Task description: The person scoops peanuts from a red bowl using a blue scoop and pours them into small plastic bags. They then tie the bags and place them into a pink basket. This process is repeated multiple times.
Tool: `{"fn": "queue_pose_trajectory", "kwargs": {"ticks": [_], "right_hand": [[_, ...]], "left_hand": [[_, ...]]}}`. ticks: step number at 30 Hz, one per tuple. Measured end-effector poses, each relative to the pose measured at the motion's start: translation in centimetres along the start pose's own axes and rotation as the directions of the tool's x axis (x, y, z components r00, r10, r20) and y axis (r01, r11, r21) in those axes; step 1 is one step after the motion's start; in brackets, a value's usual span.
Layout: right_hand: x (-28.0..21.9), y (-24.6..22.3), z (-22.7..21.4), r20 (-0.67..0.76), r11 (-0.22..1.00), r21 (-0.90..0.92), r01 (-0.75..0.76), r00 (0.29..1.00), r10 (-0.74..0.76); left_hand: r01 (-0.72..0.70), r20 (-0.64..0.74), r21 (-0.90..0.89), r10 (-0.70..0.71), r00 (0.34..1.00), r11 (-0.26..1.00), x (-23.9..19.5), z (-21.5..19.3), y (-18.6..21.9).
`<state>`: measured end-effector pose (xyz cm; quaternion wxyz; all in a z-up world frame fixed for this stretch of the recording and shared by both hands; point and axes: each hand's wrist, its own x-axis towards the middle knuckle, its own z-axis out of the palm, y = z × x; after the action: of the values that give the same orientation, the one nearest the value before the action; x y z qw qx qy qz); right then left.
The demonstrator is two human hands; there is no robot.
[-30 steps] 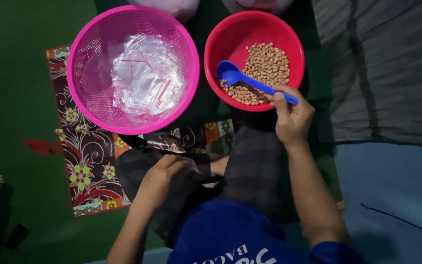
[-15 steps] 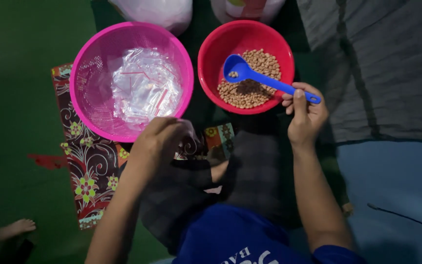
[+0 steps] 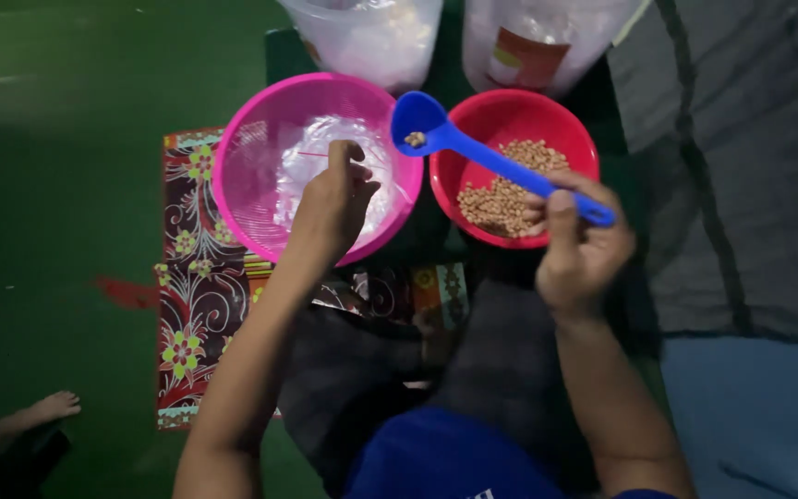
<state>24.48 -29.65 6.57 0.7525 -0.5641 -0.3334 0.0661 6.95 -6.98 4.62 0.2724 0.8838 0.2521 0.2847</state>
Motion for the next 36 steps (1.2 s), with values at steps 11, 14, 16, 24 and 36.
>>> {"fn": "queue_pose_trajectory", "kwargs": {"ticks": [11, 14, 16, 24, 36], "right_hand": [[-1.2, -1.9, 4.6, 0.590, 0.745, -0.221, 0.629, 0.695, -0.412], [-2.1, -0.4, 3.3, 0.561, 0.737, -0.262, 0.623, 0.719, -0.409], [-3.0, 1.3, 1.8, 0.515, 0.742, -0.312, 0.594, 0.762, -0.393], [-4.1, 10.6, -7.3, -0.211, 0.988, 0.002, -0.154, 0.966, 0.151], [-5.4, 5.4, -5.8, -0.224, 0.931, -0.155, -0.330, 0.930, 0.292]], "left_hand": [[0.099, -0.045, 0.041, -0.097, 0.994, 0.994, -0.9, -0.7, -2.7], [0.063, -0.046, 0.009, -0.062, 0.997, 0.998, -1.3, -0.8, -2.8], [0.063, -0.035, 0.002, -0.063, 0.997, 0.998, -1.4, -1.1, -2.9], [-0.059, -0.069, 0.121, 0.068, 0.995, 0.991, -2.3, -2.9, -3.2], [0.031, -0.095, 0.001, -0.031, 0.995, 1.000, -3.6, -3.7, -1.6]]}}
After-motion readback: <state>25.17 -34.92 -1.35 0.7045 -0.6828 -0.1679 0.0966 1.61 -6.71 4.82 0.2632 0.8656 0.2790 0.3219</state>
